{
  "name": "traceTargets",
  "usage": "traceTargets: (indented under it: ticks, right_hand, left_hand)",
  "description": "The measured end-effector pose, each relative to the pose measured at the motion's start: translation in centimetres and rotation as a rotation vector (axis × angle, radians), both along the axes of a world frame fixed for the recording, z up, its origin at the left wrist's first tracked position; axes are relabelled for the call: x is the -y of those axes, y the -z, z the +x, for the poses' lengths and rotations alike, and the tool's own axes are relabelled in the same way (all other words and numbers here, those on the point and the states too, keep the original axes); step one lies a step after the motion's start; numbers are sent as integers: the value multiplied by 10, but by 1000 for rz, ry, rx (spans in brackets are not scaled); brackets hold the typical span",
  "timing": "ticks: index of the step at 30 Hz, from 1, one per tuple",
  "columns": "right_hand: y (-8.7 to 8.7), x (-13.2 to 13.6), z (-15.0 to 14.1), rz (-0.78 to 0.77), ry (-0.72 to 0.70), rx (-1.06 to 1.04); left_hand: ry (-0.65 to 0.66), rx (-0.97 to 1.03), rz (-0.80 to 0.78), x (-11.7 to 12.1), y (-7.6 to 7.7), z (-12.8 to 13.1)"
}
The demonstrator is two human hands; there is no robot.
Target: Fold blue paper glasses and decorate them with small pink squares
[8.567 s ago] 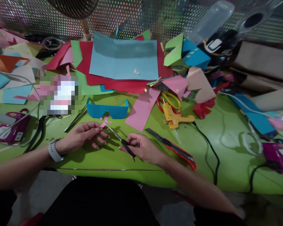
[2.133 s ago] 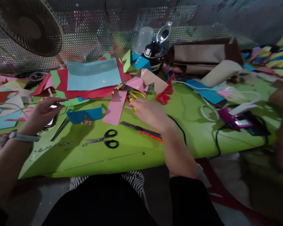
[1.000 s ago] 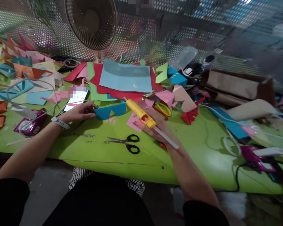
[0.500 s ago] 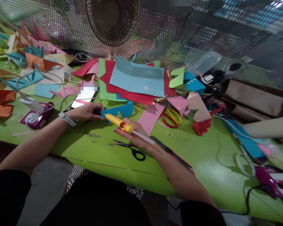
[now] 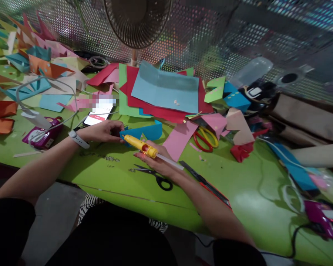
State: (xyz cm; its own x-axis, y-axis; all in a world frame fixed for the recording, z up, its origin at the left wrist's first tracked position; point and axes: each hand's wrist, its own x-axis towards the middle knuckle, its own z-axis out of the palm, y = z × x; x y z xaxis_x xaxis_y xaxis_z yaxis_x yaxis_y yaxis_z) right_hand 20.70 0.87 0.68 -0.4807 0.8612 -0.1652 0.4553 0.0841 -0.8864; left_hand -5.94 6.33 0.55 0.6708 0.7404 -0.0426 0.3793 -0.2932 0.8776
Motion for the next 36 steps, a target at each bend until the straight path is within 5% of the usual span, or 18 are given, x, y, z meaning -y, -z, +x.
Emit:
traceTargets:
  ticks: [36]
  right_hand:
    - [2,5,-3,48,31,-13]
  left_hand:
    - [9,-13,27,2,4,0]
